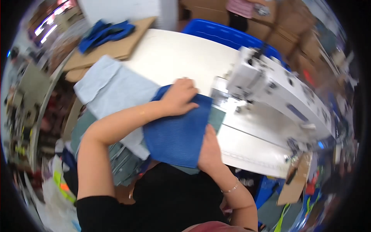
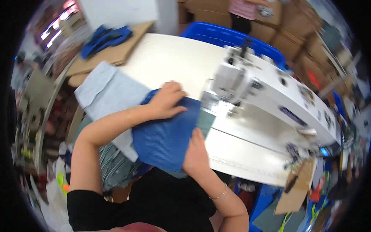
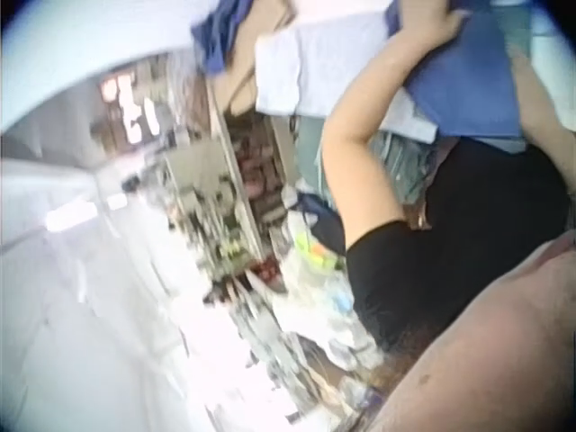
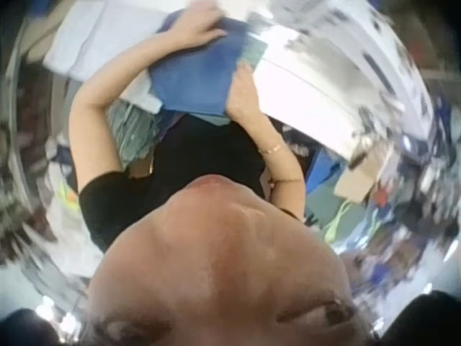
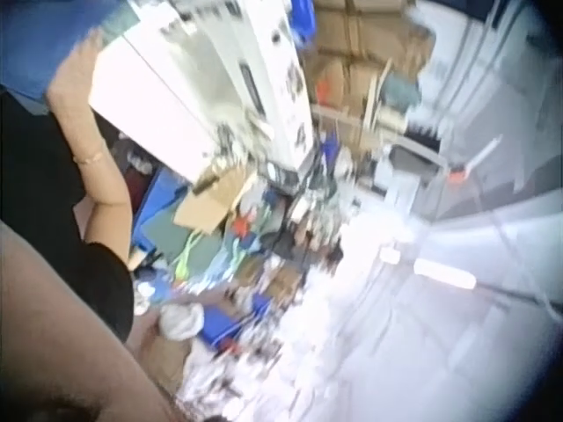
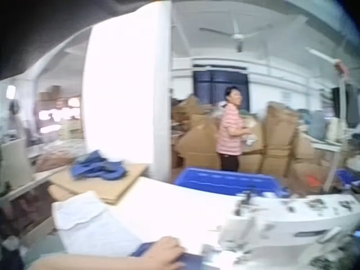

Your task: Sewing together multiple fabric or leather components using an industrial sewing machine to create a finished product.

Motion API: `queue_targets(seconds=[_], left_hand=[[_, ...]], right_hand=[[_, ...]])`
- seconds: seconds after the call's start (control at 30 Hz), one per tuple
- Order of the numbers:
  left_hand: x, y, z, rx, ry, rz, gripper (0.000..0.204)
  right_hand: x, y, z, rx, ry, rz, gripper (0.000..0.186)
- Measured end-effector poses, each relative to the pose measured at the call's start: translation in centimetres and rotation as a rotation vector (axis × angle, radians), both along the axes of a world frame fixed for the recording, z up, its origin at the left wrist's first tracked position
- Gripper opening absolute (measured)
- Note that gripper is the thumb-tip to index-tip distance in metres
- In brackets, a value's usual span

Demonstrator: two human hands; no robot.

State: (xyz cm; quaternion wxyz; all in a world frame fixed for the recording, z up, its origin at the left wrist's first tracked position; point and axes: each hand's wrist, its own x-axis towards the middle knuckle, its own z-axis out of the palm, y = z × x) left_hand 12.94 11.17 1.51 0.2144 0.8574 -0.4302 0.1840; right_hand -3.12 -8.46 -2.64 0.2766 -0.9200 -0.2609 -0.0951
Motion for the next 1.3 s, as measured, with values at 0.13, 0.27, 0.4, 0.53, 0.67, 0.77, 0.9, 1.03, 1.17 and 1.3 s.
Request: queue_targets(seconds=[0.13, 0.27, 0.4, 0.53, 0.67, 0.77, 0.9, 1.03, 1.17, 1.3], left_hand=[[1.0, -0.3, 0.8, -0.106, 0.147, -0.122, 0.015], [-0.1, -1.4, 3.1, -0.117, 0.307, -0.190, 0.016], [-1.7, -3.6, 4.1, -0.107, 0.516, -0.192, 0.014], [-1.9, -4.9, 2.0, -0.062, 0.516, -0.116, 0.015], [-2.2, -5.6, -0.3, -0.021, 0.401, -0.058, 0.017], [-2.0, -5.9, -0.9, -0.006, 0.289, -0.083, 0.015], [-2.0, -7.1, -0.5, 0.002, 0.279, -0.020, 0.014], [-1.9, -7.2, -0.4, 0.030, 0.246, -0.015, 0.013], [-1.3, -7.9, -0.7, 0.053, 0.110, -0.103, 0.012], [-1.1, -7.9, -1.1, 0.037, 0.095, -0.122, 0.011]], right_hand=[[-0.1, 0.4, 0.7, -0.137, -0.196, -0.012, 0.043], [-0.1, 0.4, 1.4, -0.019, -0.181, -0.009, 0.044], [0.0, 0.1, 0.4, -0.012, -0.147, 0.035, 0.048], [-0.7, 0.0, 1.9, 0.192, 0.121, -0.018, 0.048], [-1.1, 0.0, 1.4, 0.243, 0.095, -0.088, 0.048], [-0.7, -0.2, 0.5, 0.183, 0.062, -0.038, 0.049], [-0.7, -0.4, 0.3, 0.280, 0.070, -0.058, 0.045], [-1.0, -0.6, 1.2, 0.393, 0.046, -0.012, 0.042], [-1.0, -0.6, 0.5, 0.279, -0.050, -0.011, 0.040], [-1.4, -1.5, 1.7, 0.252, 0.014, -0.022, 0.034]])
